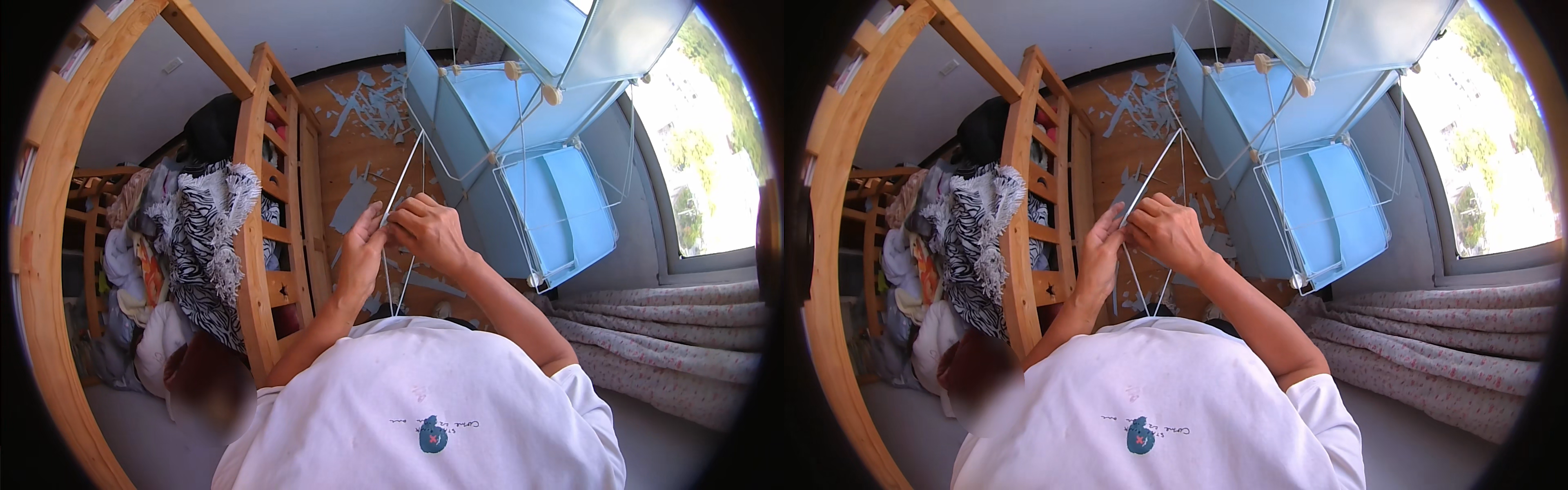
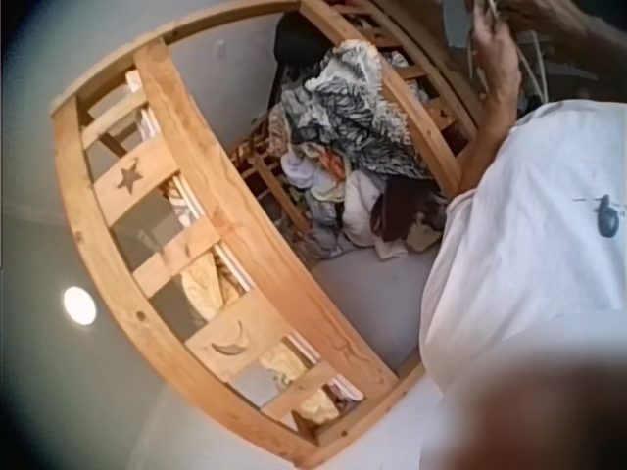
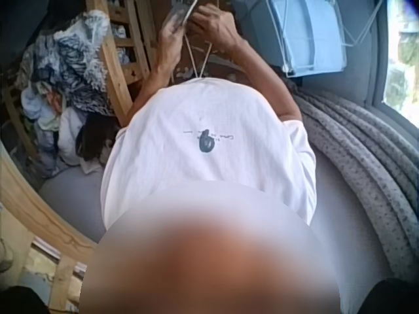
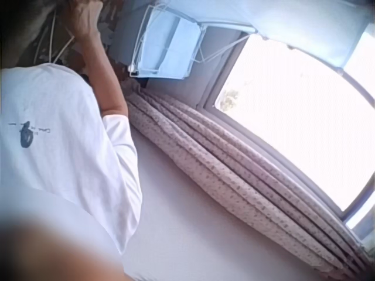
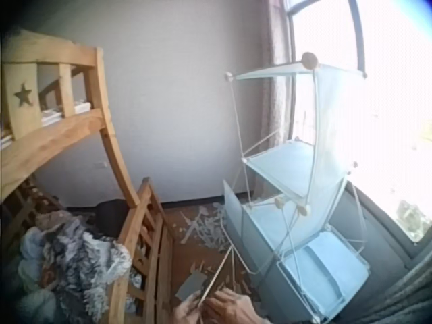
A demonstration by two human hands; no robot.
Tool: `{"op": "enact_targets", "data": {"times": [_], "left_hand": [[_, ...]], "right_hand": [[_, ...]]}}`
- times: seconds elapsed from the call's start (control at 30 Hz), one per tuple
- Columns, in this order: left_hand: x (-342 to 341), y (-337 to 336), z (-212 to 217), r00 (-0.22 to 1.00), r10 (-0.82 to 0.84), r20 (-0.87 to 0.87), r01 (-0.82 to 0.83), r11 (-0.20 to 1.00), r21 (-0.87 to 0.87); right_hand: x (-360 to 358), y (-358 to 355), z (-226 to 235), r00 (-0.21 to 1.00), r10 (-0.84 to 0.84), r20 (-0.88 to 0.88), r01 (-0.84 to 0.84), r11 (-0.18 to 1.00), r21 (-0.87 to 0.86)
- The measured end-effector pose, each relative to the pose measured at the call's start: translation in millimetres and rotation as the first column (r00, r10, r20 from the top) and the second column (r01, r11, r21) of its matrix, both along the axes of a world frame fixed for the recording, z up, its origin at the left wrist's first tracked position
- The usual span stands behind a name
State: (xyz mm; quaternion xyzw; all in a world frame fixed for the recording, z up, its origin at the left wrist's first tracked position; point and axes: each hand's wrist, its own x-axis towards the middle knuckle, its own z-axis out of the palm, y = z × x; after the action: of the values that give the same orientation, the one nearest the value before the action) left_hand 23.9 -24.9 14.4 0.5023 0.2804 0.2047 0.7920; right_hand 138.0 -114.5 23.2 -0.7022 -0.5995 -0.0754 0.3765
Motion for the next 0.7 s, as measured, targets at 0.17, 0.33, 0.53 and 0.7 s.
{"op": "enact_targets", "data": {"times": [0.17, 0.33, 0.53, 0.7], "left_hand": [[-3.1, -0.5, -3.9, 0.998, 0.046, -0.039, -0.042, 0.994, 0.099], [-3.6, 1.1, -1.4, 0.996, 0.076, -0.047, -0.067, 0.984, 0.167], [-6.4, 2.7, -6.3, 0.986, 0.125, -0.108, -0.096, 0.965, 0.246], [-7.7, 5.5, -12.7, 0.982, 0.162, -0.098, -0.112, 0.915, 0.389]], "right_hand": [[-3.7, 4.7, -3.3, 1.0, 0.007, 0.013, -0.008, 0.999, 0.049], [-7.9, 8.3, -0.6, 1.0, -0.004, 0.014, 0.004, 1.0, 0.015], [-8.0, 14.6, 0.5, 0.999, 0.041, -0.01, -0.041, 0.998, 0.037], [-18.3, 19.3, -5.0, 0.938, -0.04, -0.345, 0.063, 0.996, 0.057]]}}
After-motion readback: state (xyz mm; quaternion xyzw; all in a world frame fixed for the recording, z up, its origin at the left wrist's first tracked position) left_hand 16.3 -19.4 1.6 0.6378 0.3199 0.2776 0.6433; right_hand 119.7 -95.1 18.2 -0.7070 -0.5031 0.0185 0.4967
